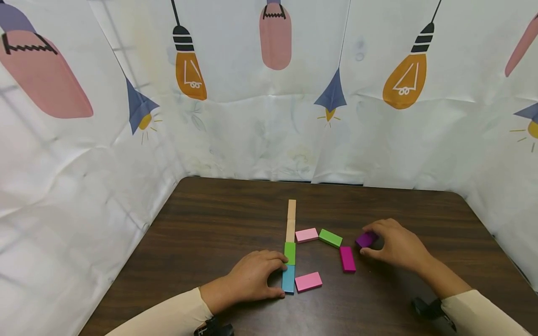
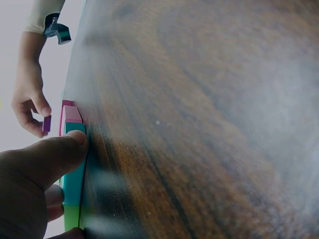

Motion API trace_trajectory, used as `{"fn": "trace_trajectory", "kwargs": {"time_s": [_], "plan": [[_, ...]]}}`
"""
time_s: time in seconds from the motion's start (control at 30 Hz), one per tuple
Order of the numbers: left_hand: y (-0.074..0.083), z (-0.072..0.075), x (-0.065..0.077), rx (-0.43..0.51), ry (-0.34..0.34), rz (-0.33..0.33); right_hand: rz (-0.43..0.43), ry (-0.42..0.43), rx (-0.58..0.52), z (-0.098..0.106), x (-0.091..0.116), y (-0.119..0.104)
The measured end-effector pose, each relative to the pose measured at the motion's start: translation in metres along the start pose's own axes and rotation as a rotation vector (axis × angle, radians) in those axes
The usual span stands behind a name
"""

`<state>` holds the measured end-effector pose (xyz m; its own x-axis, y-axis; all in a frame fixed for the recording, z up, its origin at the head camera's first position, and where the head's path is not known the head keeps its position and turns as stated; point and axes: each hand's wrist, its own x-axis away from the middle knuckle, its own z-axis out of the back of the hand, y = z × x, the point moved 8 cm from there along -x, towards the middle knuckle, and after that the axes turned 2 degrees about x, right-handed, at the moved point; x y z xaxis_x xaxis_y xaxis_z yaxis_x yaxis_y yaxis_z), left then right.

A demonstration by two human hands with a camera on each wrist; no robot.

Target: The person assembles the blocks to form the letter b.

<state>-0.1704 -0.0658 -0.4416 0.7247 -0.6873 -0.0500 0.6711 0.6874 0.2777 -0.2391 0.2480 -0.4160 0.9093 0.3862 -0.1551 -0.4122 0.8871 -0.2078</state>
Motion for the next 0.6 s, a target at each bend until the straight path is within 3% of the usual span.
{"fn": "trace_trajectory", "kwargs": {"time_s": [0.6], "plan": [[0.001, 0.000, -0.001, -0.002, 0.002, 0.004, 0.056, 0.061, 0.008, 0.007, 0.016, -0.043]]}}
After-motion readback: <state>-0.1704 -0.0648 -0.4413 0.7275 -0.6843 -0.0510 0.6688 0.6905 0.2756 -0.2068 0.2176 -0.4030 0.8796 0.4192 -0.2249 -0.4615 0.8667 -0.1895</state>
